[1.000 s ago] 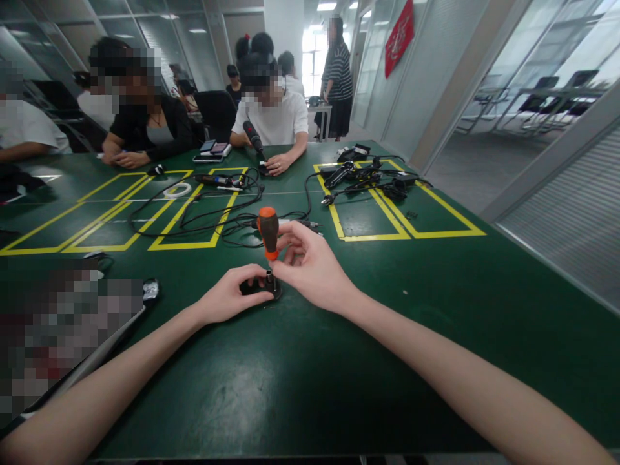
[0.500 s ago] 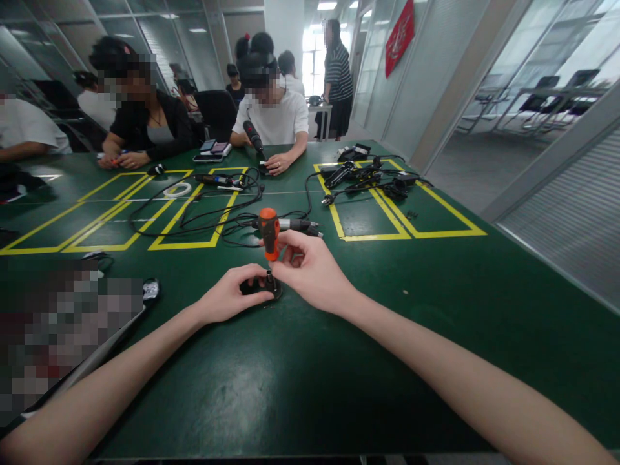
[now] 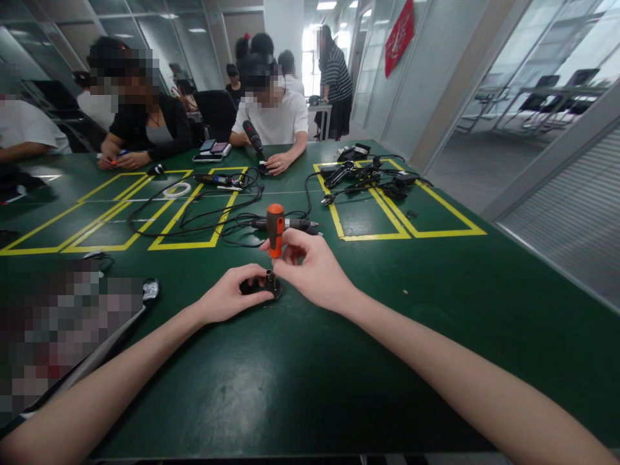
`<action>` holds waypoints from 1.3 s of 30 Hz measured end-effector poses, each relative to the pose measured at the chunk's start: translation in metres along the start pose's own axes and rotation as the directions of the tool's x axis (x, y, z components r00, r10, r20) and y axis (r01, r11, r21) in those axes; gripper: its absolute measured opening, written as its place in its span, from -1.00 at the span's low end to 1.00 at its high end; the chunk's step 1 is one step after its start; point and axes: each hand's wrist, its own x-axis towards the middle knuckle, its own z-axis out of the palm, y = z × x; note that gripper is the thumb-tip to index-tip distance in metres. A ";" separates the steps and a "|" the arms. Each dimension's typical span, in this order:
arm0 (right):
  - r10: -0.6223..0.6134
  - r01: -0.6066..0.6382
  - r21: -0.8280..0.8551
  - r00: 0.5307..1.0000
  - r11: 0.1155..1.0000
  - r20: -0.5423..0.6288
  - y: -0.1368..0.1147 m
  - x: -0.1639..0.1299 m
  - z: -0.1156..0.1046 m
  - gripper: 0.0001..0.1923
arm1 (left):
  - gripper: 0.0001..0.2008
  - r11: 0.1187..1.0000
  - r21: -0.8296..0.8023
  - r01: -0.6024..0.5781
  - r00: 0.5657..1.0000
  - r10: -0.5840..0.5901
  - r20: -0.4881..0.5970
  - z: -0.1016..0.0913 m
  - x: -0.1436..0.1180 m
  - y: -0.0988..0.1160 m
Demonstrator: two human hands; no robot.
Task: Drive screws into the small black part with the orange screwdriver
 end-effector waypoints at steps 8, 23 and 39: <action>-0.004 0.006 0.070 0.999 0.998 -0.033 -0.004 0.001 0.002 -0.78 | -0.71 1.000 -0.005 -0.009 1.000 0.009 -0.005 0.001 0.000 -0.001; 0.019 -0.020 0.053 0.999 0.998 0.033 -0.001 0.002 -0.001 -0.78 | -0.70 1.000 -0.016 -0.007 1.000 0.007 -0.001 0.001 0.000 -0.001; -0.044 0.043 0.015 0.997 0.999 0.068 -0.004 0.001 -0.001 -0.83 | -0.73 1.000 -0.023 -0.015 1.000 0.015 -0.008 0.001 0.001 0.000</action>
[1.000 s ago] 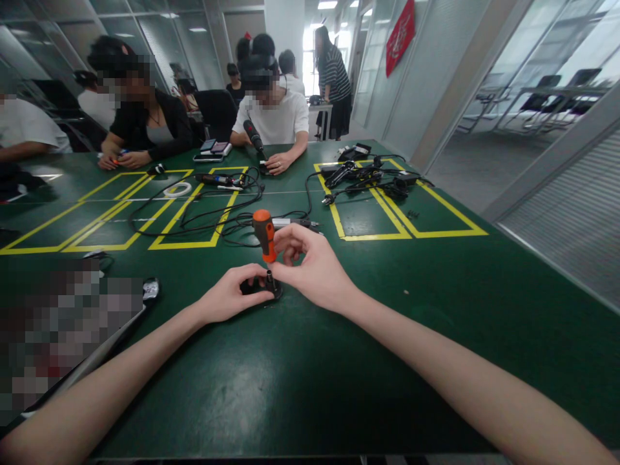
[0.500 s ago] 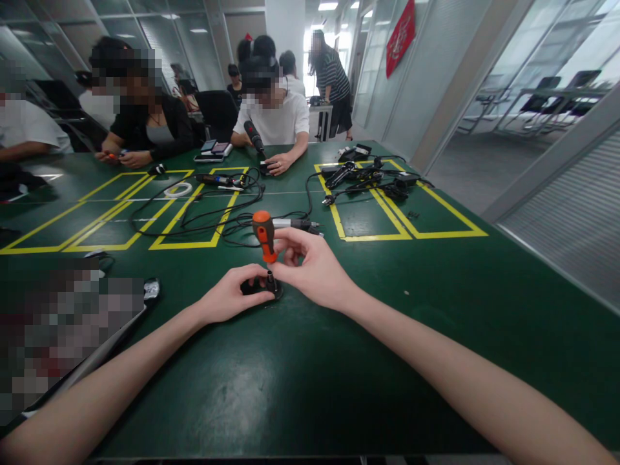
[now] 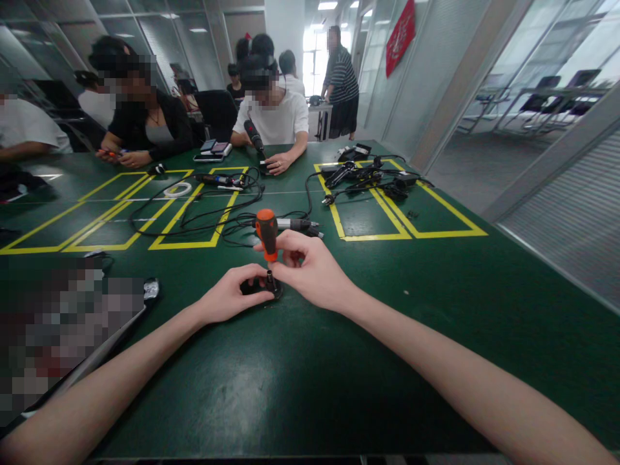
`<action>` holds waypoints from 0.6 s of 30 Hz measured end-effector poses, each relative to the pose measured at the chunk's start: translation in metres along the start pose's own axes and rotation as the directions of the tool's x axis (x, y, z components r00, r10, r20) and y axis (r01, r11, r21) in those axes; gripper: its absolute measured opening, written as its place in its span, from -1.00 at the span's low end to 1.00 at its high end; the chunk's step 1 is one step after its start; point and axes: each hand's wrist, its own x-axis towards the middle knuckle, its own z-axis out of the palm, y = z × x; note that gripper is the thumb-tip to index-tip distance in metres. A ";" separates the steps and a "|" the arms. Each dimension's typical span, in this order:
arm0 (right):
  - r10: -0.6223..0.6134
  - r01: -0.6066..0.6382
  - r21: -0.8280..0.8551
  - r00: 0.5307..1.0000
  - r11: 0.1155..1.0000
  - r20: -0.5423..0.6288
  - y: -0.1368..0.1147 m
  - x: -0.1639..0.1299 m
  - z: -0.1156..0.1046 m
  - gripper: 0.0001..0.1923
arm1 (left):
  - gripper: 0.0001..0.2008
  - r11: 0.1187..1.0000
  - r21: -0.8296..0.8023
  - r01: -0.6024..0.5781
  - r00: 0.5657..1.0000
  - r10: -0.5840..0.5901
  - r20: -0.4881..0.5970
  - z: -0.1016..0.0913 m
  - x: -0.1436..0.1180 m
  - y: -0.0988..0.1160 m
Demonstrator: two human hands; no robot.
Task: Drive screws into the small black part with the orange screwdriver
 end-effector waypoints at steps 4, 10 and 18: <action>0.027 -0.027 0.016 1.000 1.000 -0.010 0.000 0.001 0.001 -0.85 | -0.74 1.000 -0.002 -0.012 1.000 0.012 -0.004 0.000 0.000 0.000; 0.063 -0.054 0.122 0.996 0.991 -0.070 0.003 0.001 0.003 -0.73 | -0.74 1.000 0.008 -0.025 1.000 0.025 -0.003 0.000 -0.001 0.000; 0.048 -0.041 0.129 0.997 0.991 -0.056 0.002 0.000 0.002 -0.71 | -0.72 1.000 0.006 -0.021 1.000 0.021 -0.003 0.001 0.000 -0.001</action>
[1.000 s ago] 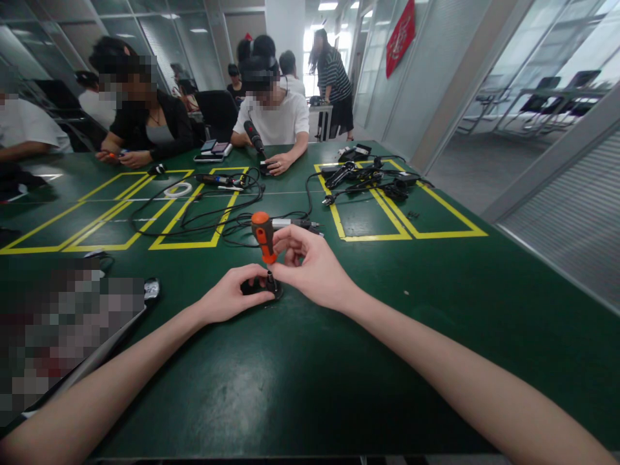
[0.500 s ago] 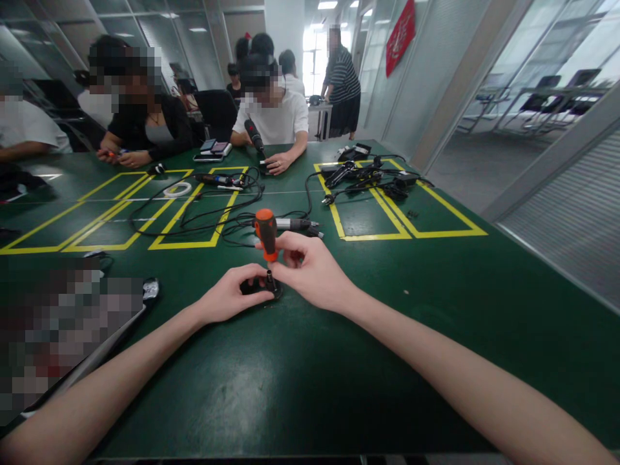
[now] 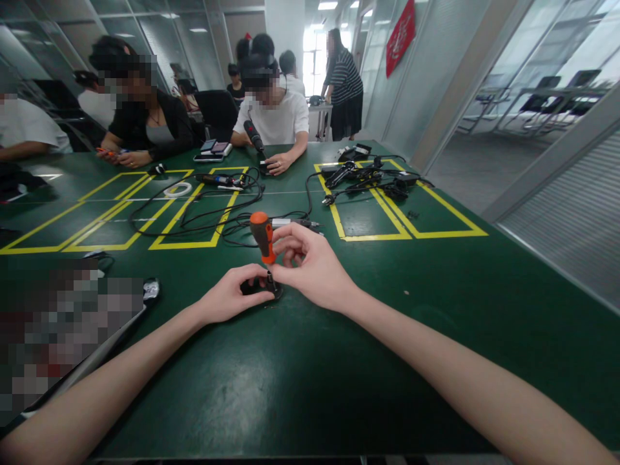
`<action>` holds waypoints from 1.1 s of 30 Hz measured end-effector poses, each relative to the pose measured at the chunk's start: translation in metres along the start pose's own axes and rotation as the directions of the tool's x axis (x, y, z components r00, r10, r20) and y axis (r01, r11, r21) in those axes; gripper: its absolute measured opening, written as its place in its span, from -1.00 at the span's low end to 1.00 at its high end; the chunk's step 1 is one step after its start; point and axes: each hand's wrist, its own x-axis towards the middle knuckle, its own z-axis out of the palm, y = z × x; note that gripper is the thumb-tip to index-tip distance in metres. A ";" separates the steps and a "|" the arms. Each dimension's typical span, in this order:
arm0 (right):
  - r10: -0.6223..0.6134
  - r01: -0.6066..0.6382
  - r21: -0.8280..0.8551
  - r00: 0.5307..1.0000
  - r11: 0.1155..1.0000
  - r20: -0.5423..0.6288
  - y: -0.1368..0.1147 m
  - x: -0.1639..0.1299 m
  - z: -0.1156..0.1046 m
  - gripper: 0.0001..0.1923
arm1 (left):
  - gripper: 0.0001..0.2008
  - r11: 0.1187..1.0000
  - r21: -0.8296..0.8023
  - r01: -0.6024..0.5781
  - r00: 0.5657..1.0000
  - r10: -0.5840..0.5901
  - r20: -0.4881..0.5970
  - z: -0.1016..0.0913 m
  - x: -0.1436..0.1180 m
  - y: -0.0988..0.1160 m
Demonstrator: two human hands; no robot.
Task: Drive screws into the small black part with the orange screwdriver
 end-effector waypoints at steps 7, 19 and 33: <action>0.013 -0.013 -0.007 0.999 1.000 -0.031 0.002 -0.002 0.001 -0.67 | -0.72 1.000 -0.004 0.000 1.000 0.000 0.005 -0.001 0.000 0.000; 0.101 -0.103 0.087 0.995 0.991 0.026 0.001 -0.002 0.001 -0.43 | -0.72 1.000 -0.006 -0.022 1.000 0.022 -0.014 0.001 -0.001 -0.003; 0.220 -0.251 0.255 0.965 0.934 0.144 -0.004 -0.002 0.003 -0.29 | -0.69 1.000 0.018 0.019 1.000 -0.019 0.015 -0.001 -0.001 -0.001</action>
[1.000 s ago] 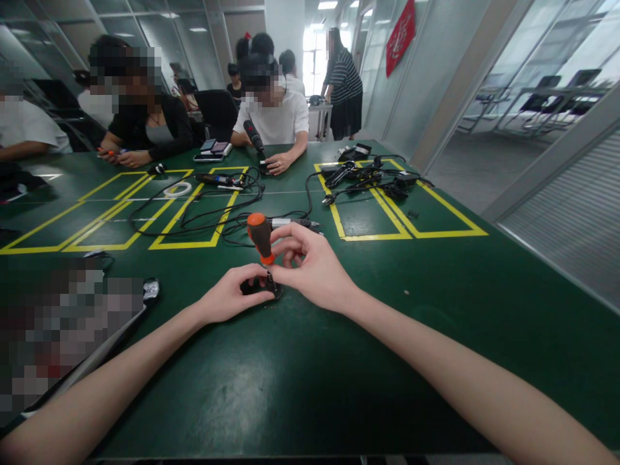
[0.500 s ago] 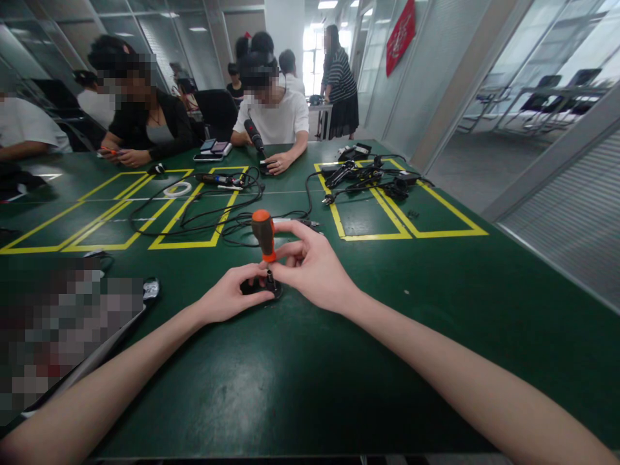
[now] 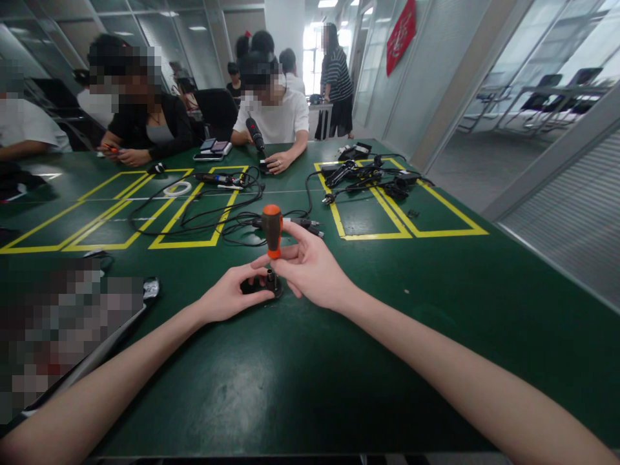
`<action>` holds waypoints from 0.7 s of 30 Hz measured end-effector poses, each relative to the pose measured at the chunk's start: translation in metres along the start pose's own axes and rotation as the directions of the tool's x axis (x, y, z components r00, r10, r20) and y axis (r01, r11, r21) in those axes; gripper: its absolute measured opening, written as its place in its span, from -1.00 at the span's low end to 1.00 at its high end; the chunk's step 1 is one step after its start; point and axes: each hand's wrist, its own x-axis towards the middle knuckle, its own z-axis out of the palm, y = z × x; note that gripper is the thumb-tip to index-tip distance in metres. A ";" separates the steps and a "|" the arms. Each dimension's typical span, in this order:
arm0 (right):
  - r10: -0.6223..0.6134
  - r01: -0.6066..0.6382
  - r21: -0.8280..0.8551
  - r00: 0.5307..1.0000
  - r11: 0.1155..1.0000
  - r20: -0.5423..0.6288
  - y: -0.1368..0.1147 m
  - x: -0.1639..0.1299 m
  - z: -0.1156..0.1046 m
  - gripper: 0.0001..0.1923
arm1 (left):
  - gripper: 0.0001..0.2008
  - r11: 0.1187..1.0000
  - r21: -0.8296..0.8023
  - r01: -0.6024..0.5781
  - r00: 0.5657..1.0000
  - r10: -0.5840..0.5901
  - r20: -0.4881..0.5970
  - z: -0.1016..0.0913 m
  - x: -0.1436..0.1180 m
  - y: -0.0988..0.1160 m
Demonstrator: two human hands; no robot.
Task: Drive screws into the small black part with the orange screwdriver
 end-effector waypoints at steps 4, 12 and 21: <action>0.001 -0.001 0.003 0.999 1.000 0.050 0.001 0.000 0.000 -0.37 | -0.70 1.000 0.024 -0.007 1.000 0.007 -0.017 0.001 0.000 -0.001; -0.009 0.008 0.007 0.992 1.000 0.127 0.005 0.001 -0.002 -0.46 | -0.70 1.000 0.021 -0.006 1.000 0.006 -0.015 0.001 0.000 0.001; -0.045 0.039 0.063 0.994 0.997 0.101 0.015 0.003 0.001 -0.61 | -0.69 1.000 0.007 0.007 1.000 -0.007 -0.012 0.001 0.000 0.000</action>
